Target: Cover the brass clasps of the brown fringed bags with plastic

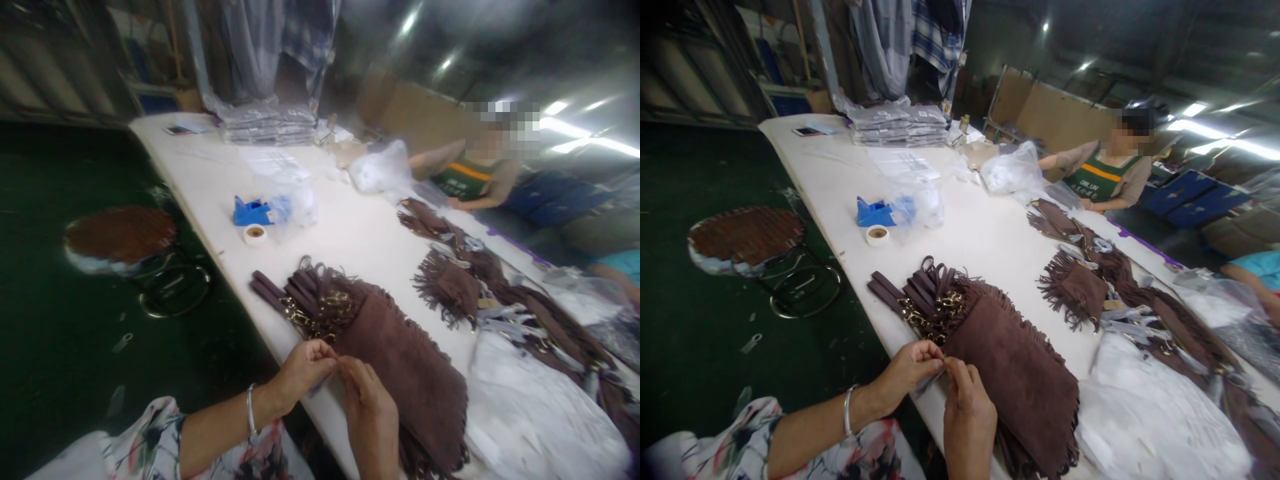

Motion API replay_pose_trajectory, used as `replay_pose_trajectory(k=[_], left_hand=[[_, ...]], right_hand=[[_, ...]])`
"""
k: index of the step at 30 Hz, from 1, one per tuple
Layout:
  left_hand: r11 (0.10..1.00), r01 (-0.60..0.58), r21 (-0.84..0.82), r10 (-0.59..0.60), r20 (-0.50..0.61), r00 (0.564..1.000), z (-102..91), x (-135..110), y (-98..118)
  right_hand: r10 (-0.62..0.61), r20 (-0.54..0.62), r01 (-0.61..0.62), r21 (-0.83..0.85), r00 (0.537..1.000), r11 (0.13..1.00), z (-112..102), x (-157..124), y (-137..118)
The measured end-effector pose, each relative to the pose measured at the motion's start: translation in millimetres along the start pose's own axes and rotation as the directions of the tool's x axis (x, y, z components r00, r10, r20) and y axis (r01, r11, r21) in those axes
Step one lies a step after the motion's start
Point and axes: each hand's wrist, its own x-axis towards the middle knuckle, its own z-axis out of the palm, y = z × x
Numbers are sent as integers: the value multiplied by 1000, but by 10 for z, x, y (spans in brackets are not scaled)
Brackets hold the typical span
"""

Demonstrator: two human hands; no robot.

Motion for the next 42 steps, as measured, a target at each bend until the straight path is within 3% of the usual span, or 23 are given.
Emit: replay_pose_trajectory(k=[11, 21, 26, 29, 35, 38, 42], left_hand=[[998, 29, -54, -27, 33, 999, -11, -4, 14], [999, 27, 17, -27, -7, 1000, -6, 7, -38], [997, 69, 17, -67, -97, 993, 31, 23, -83], [997, 70, -35, -73, -111, 991, 62, 11, -73], [965, 101, -241, -129, -103, 986, 131, -17, -65], [973, 64, -221, -95, -132, 987, 149, -18, -78], [988, 17, -157, -36, -117, 992, 146, -46, -60]], right_hand=[[-96, 41, 101, -174, 995, 979, -103, 62, -122], [93, 211, -17, -335, 973, 942, -176, 231, -286], [124, 256, -13, -397, 959, 918, -178, 268, -293], [106, 223, -18, -367, 969, 930, -137, 228, -214], [139, -21, -140, -195, 990, 971, 42, 50, -66], [155, -96, -169, -172, 983, 970, 95, 26, -78], [181, -90, -188, -77, 979, 979, 50, 51, -87]])
